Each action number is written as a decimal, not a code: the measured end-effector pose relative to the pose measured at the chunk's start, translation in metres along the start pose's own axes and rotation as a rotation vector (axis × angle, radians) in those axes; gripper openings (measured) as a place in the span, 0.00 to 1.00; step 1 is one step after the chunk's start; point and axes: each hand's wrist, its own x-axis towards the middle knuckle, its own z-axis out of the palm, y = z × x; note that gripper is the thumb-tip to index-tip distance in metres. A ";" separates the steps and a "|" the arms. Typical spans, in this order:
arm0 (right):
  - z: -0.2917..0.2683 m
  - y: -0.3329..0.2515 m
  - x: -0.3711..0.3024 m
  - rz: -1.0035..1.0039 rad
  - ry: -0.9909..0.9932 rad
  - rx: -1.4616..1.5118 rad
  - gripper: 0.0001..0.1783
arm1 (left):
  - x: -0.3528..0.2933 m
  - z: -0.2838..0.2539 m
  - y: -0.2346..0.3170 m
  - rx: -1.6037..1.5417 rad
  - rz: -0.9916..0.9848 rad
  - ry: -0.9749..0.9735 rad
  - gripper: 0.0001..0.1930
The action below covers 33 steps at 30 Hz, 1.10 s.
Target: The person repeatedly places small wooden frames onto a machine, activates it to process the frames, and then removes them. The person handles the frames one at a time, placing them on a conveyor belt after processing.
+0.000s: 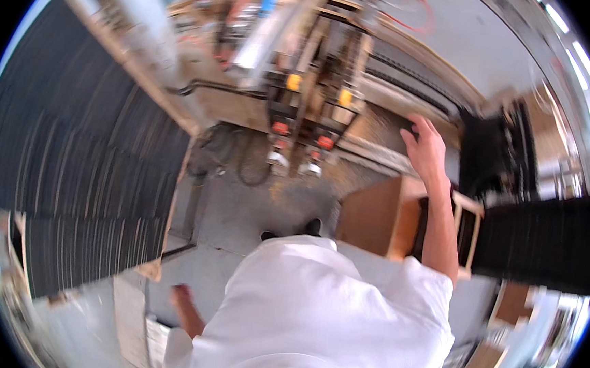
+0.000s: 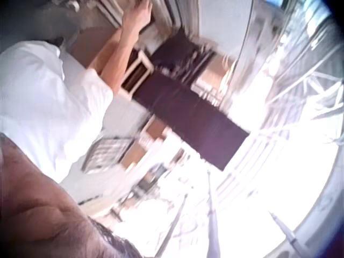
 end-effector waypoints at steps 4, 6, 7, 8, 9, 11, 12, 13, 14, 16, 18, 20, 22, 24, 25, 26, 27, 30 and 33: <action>-0.038 0.054 -0.024 0.075 0.005 -0.150 0.19 | -0.017 0.118 0.184 0.220 0.500 0.020 0.19; -0.053 0.103 -0.060 0.174 0.035 -0.253 0.20 | -0.026 0.081 0.257 -0.292 0.739 -0.109 0.15; -0.062 0.124 -0.087 0.253 0.049 -0.296 0.20 | -0.030 0.052 0.302 -0.752 0.644 -0.355 0.12; -0.076 0.123 -0.106 0.367 0.001 -0.307 0.19 | -0.063 0.018 0.343 -0.842 0.601 -0.370 0.09; -0.082 0.131 -0.125 0.376 -0.007 -0.337 0.20 | -0.070 -0.004 0.368 -0.926 0.593 -0.411 0.07; -0.099 0.124 -0.151 0.524 -0.165 -0.269 0.23 | -0.075 -0.045 0.412 -1.016 0.583 -0.464 0.05; -0.099 0.126 -0.166 0.578 -0.212 -0.265 0.23 | -0.075 -0.063 0.429 -1.023 0.582 -0.472 0.05; -0.094 0.131 -0.180 0.625 -0.259 -0.256 0.24 | -0.066 -0.077 0.442 -1.028 0.592 -0.483 0.06; -0.086 0.136 -0.194 0.661 -0.301 -0.241 0.24 | -0.067 -0.089 0.460 -1.025 0.606 -0.499 0.08; -0.076 0.143 -0.218 0.721 -0.237 -0.203 0.20 | -0.090 -0.105 0.497 -0.967 0.620 -0.459 0.13; -0.069 0.145 -0.225 0.755 -0.174 -0.193 0.17 | -0.115 -0.121 0.528 -0.956 0.668 -0.442 0.17; -0.076 0.135 -0.225 0.802 -0.091 -0.170 0.16 | -0.137 -0.135 0.563 -0.947 0.765 -0.456 0.18; -0.084 0.137 -0.229 0.773 0.006 -0.091 0.15 | -0.162 -0.156 0.593 -0.972 0.845 -0.431 0.17; -0.102 0.122 -0.216 0.748 0.114 0.000 0.14 | -0.173 -0.182 0.624 -1.045 0.919 -0.395 0.16; -0.109 0.115 -0.206 0.837 0.164 0.154 0.15 | -0.173 -0.193 0.640 -1.084 0.955 -0.364 0.16; -0.111 0.116 -0.203 0.773 0.193 0.145 0.17 | -0.173 -0.205 0.658 -1.117 0.996 -0.340 0.16; -0.112 0.116 -0.198 0.711 0.222 0.136 0.19 | -0.172 -0.221 0.676 -1.140 1.013 -0.315 0.16; -0.119 0.104 -0.170 0.754 0.215 0.177 0.20 | -0.180 -0.265 0.735 -1.206 1.041 -0.267 0.17; -0.107 0.104 -0.153 0.640 0.293 0.161 0.21 | -0.174 -0.301 0.798 -1.242 1.077 -0.311 0.19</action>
